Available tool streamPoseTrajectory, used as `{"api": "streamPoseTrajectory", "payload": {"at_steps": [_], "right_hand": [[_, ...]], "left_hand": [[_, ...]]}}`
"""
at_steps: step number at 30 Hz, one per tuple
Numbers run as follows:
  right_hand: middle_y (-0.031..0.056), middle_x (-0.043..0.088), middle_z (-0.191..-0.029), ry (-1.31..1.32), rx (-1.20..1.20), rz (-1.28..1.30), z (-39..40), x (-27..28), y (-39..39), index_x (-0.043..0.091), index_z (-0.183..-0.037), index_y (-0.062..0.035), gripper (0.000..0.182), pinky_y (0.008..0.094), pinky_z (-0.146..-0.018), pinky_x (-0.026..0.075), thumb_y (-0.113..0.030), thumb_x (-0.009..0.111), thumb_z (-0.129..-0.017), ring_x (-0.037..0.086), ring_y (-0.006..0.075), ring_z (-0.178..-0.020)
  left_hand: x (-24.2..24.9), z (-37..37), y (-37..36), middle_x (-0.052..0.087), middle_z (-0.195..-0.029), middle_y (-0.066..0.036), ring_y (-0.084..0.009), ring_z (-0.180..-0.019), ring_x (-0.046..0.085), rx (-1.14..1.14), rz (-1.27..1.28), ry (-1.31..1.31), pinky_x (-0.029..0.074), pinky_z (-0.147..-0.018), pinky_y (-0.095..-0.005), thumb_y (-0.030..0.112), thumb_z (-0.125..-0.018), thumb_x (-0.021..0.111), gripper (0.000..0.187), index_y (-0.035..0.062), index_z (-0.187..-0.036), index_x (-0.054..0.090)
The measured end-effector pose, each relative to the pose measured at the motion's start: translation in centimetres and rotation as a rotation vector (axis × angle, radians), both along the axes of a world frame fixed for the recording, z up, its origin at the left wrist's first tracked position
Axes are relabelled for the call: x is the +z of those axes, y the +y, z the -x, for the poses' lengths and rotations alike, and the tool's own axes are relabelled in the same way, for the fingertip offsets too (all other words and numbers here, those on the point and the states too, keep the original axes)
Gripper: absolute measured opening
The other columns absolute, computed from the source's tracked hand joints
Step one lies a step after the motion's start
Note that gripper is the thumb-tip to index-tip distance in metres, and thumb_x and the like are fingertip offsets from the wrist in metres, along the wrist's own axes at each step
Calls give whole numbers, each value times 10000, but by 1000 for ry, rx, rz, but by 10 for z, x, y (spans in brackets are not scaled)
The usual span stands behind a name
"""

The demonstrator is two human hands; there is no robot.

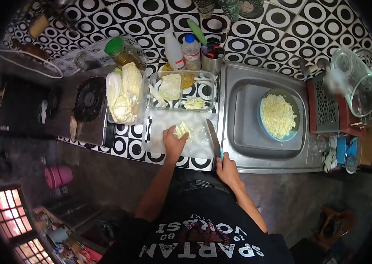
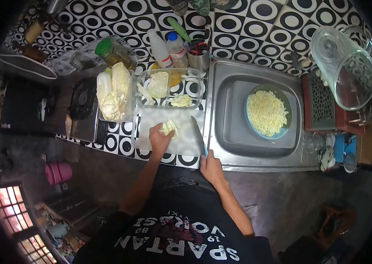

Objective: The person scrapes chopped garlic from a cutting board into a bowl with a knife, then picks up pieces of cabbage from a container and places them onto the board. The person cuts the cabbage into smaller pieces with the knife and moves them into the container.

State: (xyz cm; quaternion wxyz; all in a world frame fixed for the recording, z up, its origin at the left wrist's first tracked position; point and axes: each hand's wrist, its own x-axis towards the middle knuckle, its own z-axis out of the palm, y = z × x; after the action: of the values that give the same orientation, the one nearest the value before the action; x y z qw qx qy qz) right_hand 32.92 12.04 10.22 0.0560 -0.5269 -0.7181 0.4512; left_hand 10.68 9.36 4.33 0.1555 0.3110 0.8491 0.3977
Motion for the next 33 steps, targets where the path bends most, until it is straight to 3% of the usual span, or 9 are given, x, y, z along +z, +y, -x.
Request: {"api": "streamPoseTrajectory", "payload": {"at_steps": [4, 11, 14, 19, 21, 24, 33], "right_hand": [[322, 560, -677, -17, 64, 16, -26, 5, 11, 404, -972, 28, 236, 538, -640, 420, -188, 461, -897, 546, 510, -703], [298, 550, -636, 16, 91, 34, -48, -3, 19, 416, -934, 26, 233, 509, -588, 412, -193, 485, -893, 546, 495, -668], [326, 558, -670, 15, 119, 61, -52, -2, 21, 421, -998, 21, 241, 560, -643, 417, -184, 475, -884, 552, 510, -704], [324, 561, -683, 66, 104, 77, -55, -2, 34, 425, -980, 23, 240, 558, -642, 414, -191, 475, -883, 548, 513, -712], [282, 561, -662, 93, 107, -19, -58, -7, 39, 427, -933, 8, 233, 511, -603, 417, -207, 501, -884, 550, 486, -693], [285, 559, -673, 128, 116, -86, -61, -11, 46, 426, -912, 10, 238, 521, -612, 412, -212, 506, -883, 540, 494, -710], [284, 558, -693, 115, 66, 35, -68, -5, 48, 420, -896, 12, 256, 524, -602, 397, -224, 519, -883, 529, 500, -717]], "left_hand": [[-11, -14, 11, 531, -1022, -174, -328, -1026, 475, -37, 38, 140, 414, -883, -398, 183, -583, 800, 593, -12, -1084, 549], [-7, -15, 18, 498, -1065, -183, -339, -1027, 468, -28, 118, 149, 397, -898, -405, 121, -601, 731, 529, -9, -1083, 557], [-7, -10, 22, 521, -1020, -189, -353, -950, 516, 39, 125, 97, 431, -849, -399, 69, -591, 684, 470, 4, -1045, 581], [-8, -3, 25, 537, -939, -205, -380, -843, 550, -41, 158, 138, 458, -780, -405, 28, -594, 641, 389, 15, -980, 594], [-6, -3, 27, 536, -921, -207, -381, -839, 548, -56, 163, 155, 456, -773, -410, 13, -591, 631, 367, 14, -955, 583], [-4, -3, 31, 536, -888, -211, -384, -829, 546, -77, 190, 173, 453, -754, -419, -11, -582, 619, 338, 15, -913, 558], [-2, 8, 34, 554, -791, -194, -359, -742, 561, -87, 182, 171, 460, -685, -413, -12, -574, 612, 292, 21, -860, 563]]}}
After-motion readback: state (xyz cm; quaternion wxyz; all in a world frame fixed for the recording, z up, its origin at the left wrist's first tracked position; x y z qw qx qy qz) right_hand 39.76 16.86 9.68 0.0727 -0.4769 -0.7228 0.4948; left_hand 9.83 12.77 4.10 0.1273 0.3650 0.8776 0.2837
